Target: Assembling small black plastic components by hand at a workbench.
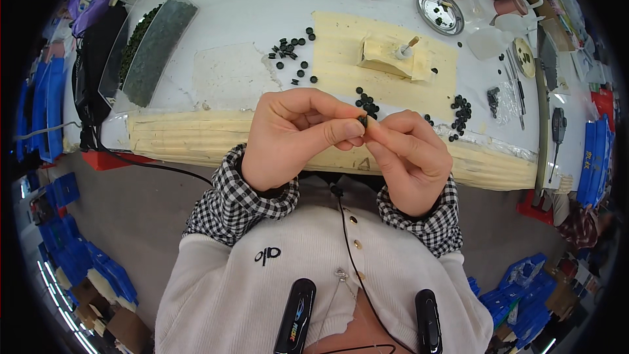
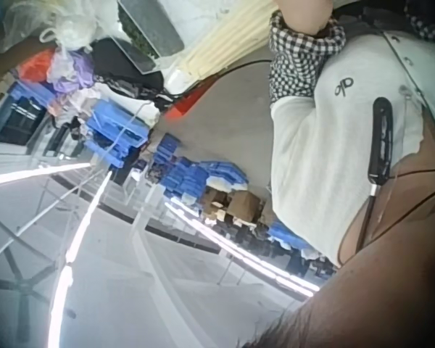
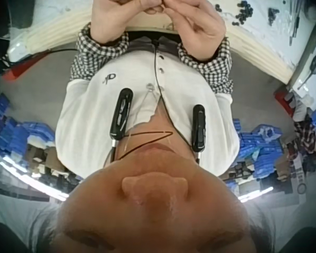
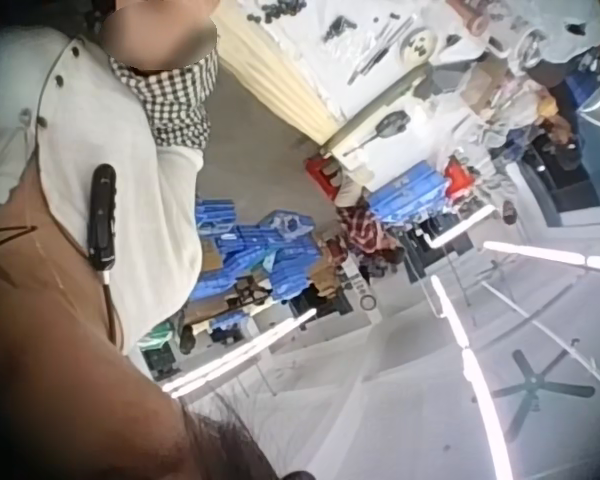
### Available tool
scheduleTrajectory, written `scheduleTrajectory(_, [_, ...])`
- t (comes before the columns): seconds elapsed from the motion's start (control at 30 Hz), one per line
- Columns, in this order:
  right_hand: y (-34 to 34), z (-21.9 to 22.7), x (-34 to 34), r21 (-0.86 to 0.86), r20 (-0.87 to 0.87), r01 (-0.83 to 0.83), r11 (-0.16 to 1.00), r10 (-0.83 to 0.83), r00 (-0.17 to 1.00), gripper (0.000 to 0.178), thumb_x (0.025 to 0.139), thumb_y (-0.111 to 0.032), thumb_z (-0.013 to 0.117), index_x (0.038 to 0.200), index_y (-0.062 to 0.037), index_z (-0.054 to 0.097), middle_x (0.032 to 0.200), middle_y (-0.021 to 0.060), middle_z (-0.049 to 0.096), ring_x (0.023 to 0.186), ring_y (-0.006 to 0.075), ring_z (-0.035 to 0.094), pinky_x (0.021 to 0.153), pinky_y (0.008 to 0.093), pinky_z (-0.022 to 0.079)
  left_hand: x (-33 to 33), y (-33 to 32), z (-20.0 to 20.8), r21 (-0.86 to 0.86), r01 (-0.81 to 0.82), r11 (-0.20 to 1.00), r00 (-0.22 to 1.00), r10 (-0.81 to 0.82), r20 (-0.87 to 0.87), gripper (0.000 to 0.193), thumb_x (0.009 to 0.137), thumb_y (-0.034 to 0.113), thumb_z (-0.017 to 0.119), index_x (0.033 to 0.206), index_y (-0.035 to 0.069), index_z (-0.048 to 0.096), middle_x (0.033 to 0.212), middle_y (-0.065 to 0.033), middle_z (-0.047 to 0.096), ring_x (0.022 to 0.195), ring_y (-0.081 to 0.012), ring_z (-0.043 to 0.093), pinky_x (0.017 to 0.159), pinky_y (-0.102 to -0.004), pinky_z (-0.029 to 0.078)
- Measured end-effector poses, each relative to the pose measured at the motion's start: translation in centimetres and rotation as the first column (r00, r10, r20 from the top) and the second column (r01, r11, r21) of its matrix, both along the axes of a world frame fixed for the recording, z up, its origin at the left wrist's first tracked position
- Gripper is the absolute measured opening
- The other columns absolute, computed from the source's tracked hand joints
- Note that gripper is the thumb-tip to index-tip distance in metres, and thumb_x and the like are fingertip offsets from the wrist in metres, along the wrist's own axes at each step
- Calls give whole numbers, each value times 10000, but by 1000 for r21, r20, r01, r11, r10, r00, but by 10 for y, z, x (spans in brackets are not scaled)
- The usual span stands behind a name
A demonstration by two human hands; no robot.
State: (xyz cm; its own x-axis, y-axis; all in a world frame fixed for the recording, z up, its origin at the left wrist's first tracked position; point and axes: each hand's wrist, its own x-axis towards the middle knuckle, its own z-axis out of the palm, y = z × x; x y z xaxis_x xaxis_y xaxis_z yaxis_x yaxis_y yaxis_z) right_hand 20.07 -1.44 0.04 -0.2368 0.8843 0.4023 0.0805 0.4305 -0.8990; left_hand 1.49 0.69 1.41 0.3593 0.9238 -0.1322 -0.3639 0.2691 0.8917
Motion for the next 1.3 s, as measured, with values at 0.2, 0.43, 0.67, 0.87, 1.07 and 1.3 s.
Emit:
scheduleTrajectory(0.2, [-1, -5, -5, -276, -293, -72, 958, -12, 956, 212, 823, 61, 588, 1032, 49, 625, 931, 94, 579, 845, 130, 575, 743, 222, 466, 5, -3, -4, 365, -96, 926, 973, 164, -160, 149, 762, -47, 673, 910, -46, 655, 848, -129, 667, 769, -143, 643, 690, -225, 524])
scheduleTrajectory(0.43, [3, -2, -5, -306, -274, -62, 950, -25, 961, 146, 832, 50, 583, 976, 56, 607, 938, 89, 563, 846, 123, 569, 765, 222, 465, 2, -3, -2, 534, 5, 845, 921, 204, -331, 200, 702, -127, 675, 876, -29, 660, 828, -133, 650, 766, -168, 620, 668, -249, 484])
scheduleTrajectory(0.67, [0, -2, -12, -311, -214, 74, 948, -146, 966, 88, 811, 35, 599, 899, 33, 601, 862, 80, 569, 787, 123, 553, 701, 225, 456, 4, -5, -7, 577, -7, 817, 904, 252, -346, 213, 701, -133, 670, 887, -30, 656, 836, -131, 656, 757, -176, 636, 667, -244, 500])
scheduleTrajectory(0.87, [3, -4, -15, -59, -11, 238, 970, -239, 971, 73, 795, 29, 609, 866, 27, 589, 811, 90, 571, 705, 138, 541, 648, 232, 447, 8, -7, -3, 816, 101, 569, 744, 501, -441, 217, 706, -101, 685, 901, -11, 657, 827, -139, 661, 744, -200, 650, 630, -251, 523])
scheduleTrajectory(1.07, [0, -5, -16, -227, -90, 226, 947, -251, 964, 60, 793, 19, 618, 848, 23, 593, 802, 87, 574, 698, 139, 541, 644, 234, 448, 10, -6, -3, 869, 163, 468, 688, 577, -440, 220, 698, -94, 694, 895, -4, 655, 834, -138, 656, 732, -196, 642, 612, -251, 521])
scheduleTrajectory(1.3, [1, -4, -10, -299, -278, 3, 954, -91, 956, 135, 825, 30, 606, 958, 36, 633, 890, 85, 585, 742, 115, 559, 665, 221, 458, 4, -3, -10, 574, -50, 817, 921, 260, -289, 206, 709, -99, 688, 890, -5, 660, 835, -95, 624, 757, -146, 571, 666, -240, 444])
